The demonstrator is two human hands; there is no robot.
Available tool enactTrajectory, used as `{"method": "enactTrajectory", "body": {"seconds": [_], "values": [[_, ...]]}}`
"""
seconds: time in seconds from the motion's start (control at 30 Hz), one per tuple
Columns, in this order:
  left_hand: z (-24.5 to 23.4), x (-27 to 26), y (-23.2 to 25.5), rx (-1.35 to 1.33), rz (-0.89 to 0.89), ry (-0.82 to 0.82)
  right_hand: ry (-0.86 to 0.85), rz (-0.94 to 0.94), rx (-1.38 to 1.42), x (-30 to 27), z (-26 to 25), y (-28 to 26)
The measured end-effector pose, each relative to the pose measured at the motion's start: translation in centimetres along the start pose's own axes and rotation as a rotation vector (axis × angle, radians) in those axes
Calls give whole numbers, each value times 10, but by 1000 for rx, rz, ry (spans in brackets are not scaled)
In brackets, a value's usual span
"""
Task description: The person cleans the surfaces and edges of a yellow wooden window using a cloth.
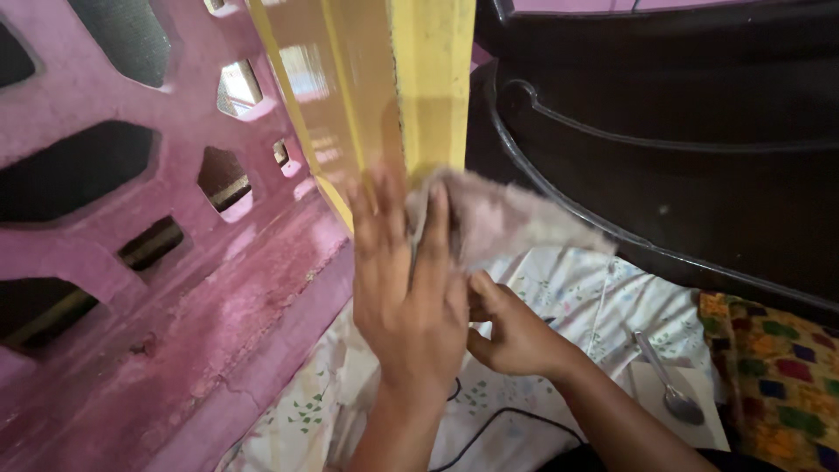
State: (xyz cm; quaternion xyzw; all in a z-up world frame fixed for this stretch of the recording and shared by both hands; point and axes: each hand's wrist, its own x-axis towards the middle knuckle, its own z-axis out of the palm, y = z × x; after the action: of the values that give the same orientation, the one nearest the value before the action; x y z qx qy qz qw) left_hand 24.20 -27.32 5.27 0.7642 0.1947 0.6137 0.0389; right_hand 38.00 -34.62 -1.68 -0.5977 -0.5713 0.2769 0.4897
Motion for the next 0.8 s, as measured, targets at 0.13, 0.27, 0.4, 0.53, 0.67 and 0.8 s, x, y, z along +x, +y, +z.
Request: {"method": "enactTrajectory", "body": {"seconds": [0.13, 0.27, 0.4, 0.53, 0.67, 0.8], "values": [[5, -53, -10, 36, -47, -34, 34, -130, -237, 0, -2, -9], [-5, -64, -15, 38, -16, -114, 5, -246, -329, 5, 2, -9], [-10, 2, 0, 49, 15, -34, -32, 44, -93, 3, 5, -3], [-20, 49, 16, 69, 45, 6, -39, -93, 46, 2, 5, -7], [-17, 13, 15, 50, 14, -10, -56, -123, 56, -1, 3, -9], [-9, -74, -2, 41, -105, -114, -97, -212, -36, -2, 0, -11]]}}
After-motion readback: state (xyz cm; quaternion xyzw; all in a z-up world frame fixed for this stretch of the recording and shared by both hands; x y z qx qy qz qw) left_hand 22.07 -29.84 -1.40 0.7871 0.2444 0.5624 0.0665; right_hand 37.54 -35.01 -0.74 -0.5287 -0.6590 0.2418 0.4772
